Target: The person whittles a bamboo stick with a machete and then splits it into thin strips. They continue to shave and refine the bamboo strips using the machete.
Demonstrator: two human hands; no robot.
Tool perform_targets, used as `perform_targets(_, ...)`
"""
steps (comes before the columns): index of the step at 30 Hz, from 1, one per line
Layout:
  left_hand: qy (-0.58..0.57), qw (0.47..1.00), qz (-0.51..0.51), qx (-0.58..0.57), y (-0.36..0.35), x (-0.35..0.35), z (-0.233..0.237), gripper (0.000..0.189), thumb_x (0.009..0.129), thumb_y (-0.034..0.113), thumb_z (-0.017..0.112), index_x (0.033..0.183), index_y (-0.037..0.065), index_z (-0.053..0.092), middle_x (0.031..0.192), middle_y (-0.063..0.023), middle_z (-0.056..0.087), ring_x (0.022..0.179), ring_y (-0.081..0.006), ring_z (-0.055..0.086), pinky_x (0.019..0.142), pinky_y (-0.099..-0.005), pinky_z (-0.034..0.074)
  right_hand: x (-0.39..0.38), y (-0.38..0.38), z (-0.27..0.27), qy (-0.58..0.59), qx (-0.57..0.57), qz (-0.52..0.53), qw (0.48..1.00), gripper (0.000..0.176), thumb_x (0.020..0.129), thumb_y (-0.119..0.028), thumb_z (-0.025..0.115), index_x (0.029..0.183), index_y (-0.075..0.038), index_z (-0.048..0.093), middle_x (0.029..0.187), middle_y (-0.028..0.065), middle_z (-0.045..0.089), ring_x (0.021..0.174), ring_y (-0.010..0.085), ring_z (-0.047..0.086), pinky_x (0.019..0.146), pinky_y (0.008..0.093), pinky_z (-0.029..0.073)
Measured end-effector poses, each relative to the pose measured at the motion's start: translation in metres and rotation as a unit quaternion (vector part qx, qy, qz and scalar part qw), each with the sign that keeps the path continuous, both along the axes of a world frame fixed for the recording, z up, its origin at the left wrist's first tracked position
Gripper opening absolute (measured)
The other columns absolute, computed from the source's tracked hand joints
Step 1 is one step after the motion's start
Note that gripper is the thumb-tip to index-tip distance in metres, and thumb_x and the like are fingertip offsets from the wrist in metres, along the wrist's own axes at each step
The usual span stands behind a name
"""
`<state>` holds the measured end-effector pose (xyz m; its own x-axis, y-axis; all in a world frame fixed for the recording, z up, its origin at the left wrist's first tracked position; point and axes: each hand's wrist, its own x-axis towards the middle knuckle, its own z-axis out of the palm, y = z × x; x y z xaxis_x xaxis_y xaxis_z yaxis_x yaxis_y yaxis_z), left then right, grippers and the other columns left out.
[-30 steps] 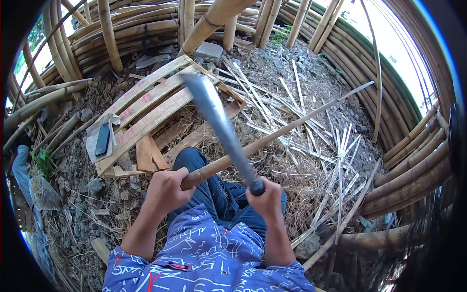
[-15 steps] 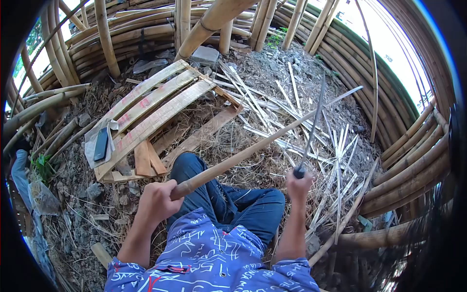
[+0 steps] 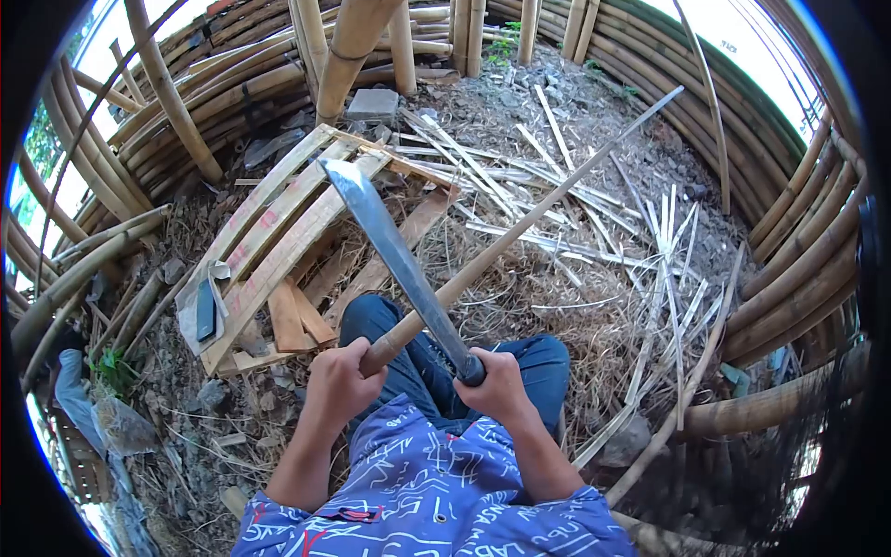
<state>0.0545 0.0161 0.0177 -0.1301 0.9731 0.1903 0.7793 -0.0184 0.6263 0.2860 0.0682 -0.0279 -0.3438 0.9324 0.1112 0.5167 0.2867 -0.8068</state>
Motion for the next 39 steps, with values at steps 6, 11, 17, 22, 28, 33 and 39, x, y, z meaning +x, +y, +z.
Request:
perform_targets(6,0.011,1.000,-0.024,0.013,0.001,0.011,-0.001,0.023,0.073,0.011,0.072,0.073,-0.001,0.052,0.061,-0.0207,0.053,0.056,-0.0355,0.058,0.053,-0.0398,0.044,0.001,0.000,0.004,0.009,0.009,0.013,1.000,0.019,0.066,-0.020,0.073,0.076,-0.008,0.064,0.067,0.0170,0.062,0.067,0.0380,0.063,0.060,0.0437,0.050)
perform_targets(11,-0.169,0.975,-0.094,-0.114,0.001,0.015,-0.007,0.016,0.086,0.016,0.067,0.086,0.003,0.057,0.057,-0.0075,0.050,0.049,-0.0169,0.050,0.048,-0.0335,0.040,0.007,0.001,0.004,0.061,0.047,0.028,0.997,0.020,0.064,-0.010,0.074,0.078,-0.003,0.062,0.064,0.0175,0.058,0.059,0.0364,0.060,0.055,0.0368,0.048)
perform_targets(17,-0.560,0.729,-0.175,-0.352,-0.007,0.012,-0.022,0.019,0.091,0.016,0.061,0.106,0.006,0.055,0.069,0.0084,0.042,0.055,-0.0011,0.036,0.048,-0.0196,0.027,0.010,-0.006,-0.007,0.092,0.009,0.043,0.995,0.021,0.063,-0.009,0.074,0.079,-0.003,0.062,0.064,0.0172,0.059,0.059,0.0356,0.061,0.054,0.0359,0.048)
perform_targets(22,-0.517,0.710,-0.302,-0.370,-0.012,0.018,-0.027,0.032,0.085,0.013,0.070,0.110,0.004,0.052,0.069,0.0062,0.043,0.058,-0.0029,0.039,0.052,-0.0193,0.029,0.011,-0.013,-0.018,0.058,-0.029,0.063,0.996,0.019,0.063,-0.008,0.072,0.079,-0.002,0.064,0.064,0.0172,0.059,0.061,0.0344,0.063,0.056,0.0352,0.049)
perform_targets(28,-0.412,0.805,-0.287,-0.317,-0.019,0.022,-0.061,0.033,0.082,0.023,0.078,0.098,0.004,0.057,0.070,0.0044,0.045,0.060,-0.0050,0.037,0.053,-0.0260,0.030,0.003,-0.019,-0.026,0.042,0.022,0.065,0.997,0.023,0.064,-0.013,0.071,0.086,-0.005,0.070,0.068,0.0188,0.063,0.064,0.0365,0.065,0.059,0.0388,0.053)
perform_targets(33,-0.356,0.838,-0.232,-0.342,-0.018,0.030,-0.058,0.025,0.084,0.021,0.075,0.088,0.003,0.058,0.064,0.0059,0.041,0.059,-0.0043,0.035,0.052,-0.0246,0.027,0.002,-0.020,-0.022,-0.002,0.007,0.060,0.998,0.025,0.065,-0.022,0.072,0.085,-0.007,0.071,0.070,0.0185,0.065,0.067,0.0374,0.065,0.061,0.0437,0.053)
perform_targets(39,-0.308,0.892,-0.178,-0.278,-0.018,0.039,-0.063,0.015,0.089,0.013,0.067,0.094,0.002,0.059,0.061,0.0024,0.043,0.058,-0.0063,0.038,0.052,-0.0269,0.032,0.001,-0.023,-0.023,-0.011,-0.020,0.047,0.999,0.027,0.065,-0.028,0.073,0.082,-0.007,0.070,0.071,0.0183,0.066,0.068,0.0382,0.065,0.064,0.0464,0.053)
